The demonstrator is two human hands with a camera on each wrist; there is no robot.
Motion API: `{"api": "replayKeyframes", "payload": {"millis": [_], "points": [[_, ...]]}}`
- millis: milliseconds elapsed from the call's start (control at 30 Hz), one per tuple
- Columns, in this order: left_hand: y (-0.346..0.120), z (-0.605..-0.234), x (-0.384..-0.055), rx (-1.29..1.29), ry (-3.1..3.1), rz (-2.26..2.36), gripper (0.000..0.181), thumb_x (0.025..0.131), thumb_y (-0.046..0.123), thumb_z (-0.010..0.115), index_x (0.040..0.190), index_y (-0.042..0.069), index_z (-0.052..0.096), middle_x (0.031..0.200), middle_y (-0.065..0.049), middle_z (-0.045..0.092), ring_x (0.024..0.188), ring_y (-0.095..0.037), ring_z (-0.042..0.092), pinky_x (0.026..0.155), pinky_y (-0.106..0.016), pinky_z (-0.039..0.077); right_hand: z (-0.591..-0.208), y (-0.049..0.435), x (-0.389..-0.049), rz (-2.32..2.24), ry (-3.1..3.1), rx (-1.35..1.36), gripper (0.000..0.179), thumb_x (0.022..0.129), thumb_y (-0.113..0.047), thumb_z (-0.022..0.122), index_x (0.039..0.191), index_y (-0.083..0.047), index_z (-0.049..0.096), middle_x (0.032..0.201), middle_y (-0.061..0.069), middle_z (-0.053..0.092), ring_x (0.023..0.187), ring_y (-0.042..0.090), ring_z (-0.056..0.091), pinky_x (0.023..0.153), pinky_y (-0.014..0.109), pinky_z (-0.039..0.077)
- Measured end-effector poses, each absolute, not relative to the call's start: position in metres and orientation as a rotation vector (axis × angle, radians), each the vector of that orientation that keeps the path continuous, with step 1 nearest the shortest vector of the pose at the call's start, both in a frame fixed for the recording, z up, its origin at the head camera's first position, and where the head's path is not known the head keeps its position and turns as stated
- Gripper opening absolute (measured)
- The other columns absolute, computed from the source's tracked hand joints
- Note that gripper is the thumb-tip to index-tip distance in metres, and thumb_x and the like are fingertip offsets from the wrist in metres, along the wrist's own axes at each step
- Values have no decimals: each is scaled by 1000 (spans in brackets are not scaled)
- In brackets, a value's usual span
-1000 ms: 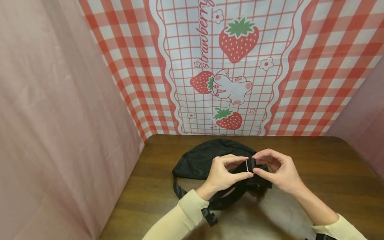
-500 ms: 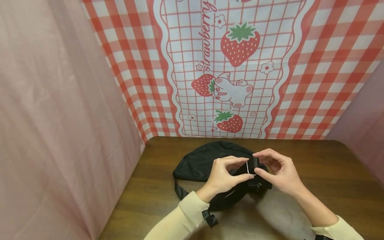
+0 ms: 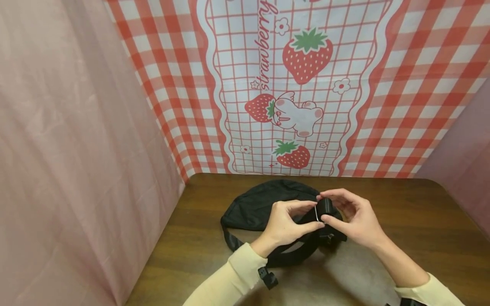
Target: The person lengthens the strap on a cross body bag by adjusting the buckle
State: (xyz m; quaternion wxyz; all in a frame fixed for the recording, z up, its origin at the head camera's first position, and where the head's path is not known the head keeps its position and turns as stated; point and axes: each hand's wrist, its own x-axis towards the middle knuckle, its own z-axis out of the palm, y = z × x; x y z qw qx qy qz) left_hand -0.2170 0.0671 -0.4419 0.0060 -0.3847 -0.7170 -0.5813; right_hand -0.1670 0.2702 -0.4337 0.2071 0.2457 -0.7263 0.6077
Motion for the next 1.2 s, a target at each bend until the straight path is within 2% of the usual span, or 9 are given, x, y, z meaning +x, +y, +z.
{"api": "replayKeyframes", "payload": {"millis": [67,200,300,367,533,700,800,1033,1200], "points": [[67,-442,-217,-1210,-2243,-1805,41,80,23,85,117,12,73,115,-6,77,102,-2,72,88,-16,59,-434,270,-167,1643,-2078,650,45,77,18,73,120,7,63,115,-2,72,105,3,68,93,10,54],[69,-443,-217,-1195,-2249,-1764,40,80,24,84,117,13,74,115,-4,77,102,0,71,87,-16,59,-434,270,-167,1673,-2007,649,42,78,20,71,118,9,64,112,0,72,95,5,68,81,12,56],[69,-445,-218,-1179,-2266,-1732,39,81,26,84,117,16,74,114,-2,77,99,1,71,85,-15,59,-433,271,-168,1774,-1884,714,40,79,25,65,118,16,59,112,7,72,97,10,68,82,15,58],[69,-445,-218,-1187,-2268,-1727,39,81,26,84,117,17,74,114,-2,77,98,0,72,85,-15,59,-431,272,-168,1782,-1894,711,42,79,25,65,120,16,58,114,8,71,103,11,69,88,15,57],[70,-442,-220,-1225,-2246,-1730,41,81,25,84,119,16,73,118,-2,76,103,-3,72,87,-17,60,-429,273,-169,1642,-2119,574,43,80,13,74,120,2,65,113,-2,72,106,6,68,89,13,56],[69,-440,-221,-1219,-2245,-1803,40,81,24,84,118,14,73,117,-5,76,103,-2,72,87,-17,60,-429,274,-169,1687,-2060,599,52,79,17,72,129,5,60,119,1,72,109,8,69,91,13,57],[67,-439,-223,-1214,-2228,-1840,40,81,20,84,118,12,73,115,-9,76,101,-4,73,87,-18,60,-435,275,-168,1598,-2128,602,62,76,13,78,133,-1,58,121,-3,70,110,3,67,93,10,54],[59,-434,-228,-1196,-2189,-1898,43,79,15,85,119,11,72,116,-12,76,101,-12,75,88,-22,61,-453,281,-164,1077,-2311,527,46,65,-12,94,105,-24,73,99,-12,71,90,-3,67,82,5,54],[55,-432,-227,-1175,-2182,-1972,43,79,10,84,120,9,72,116,-13,75,104,-18,74,90,-25,61,-453,287,-162,1031,-2337,547,52,65,-12,93,110,-27,72,101,-7,72,89,2,68,80,2,51]]}}
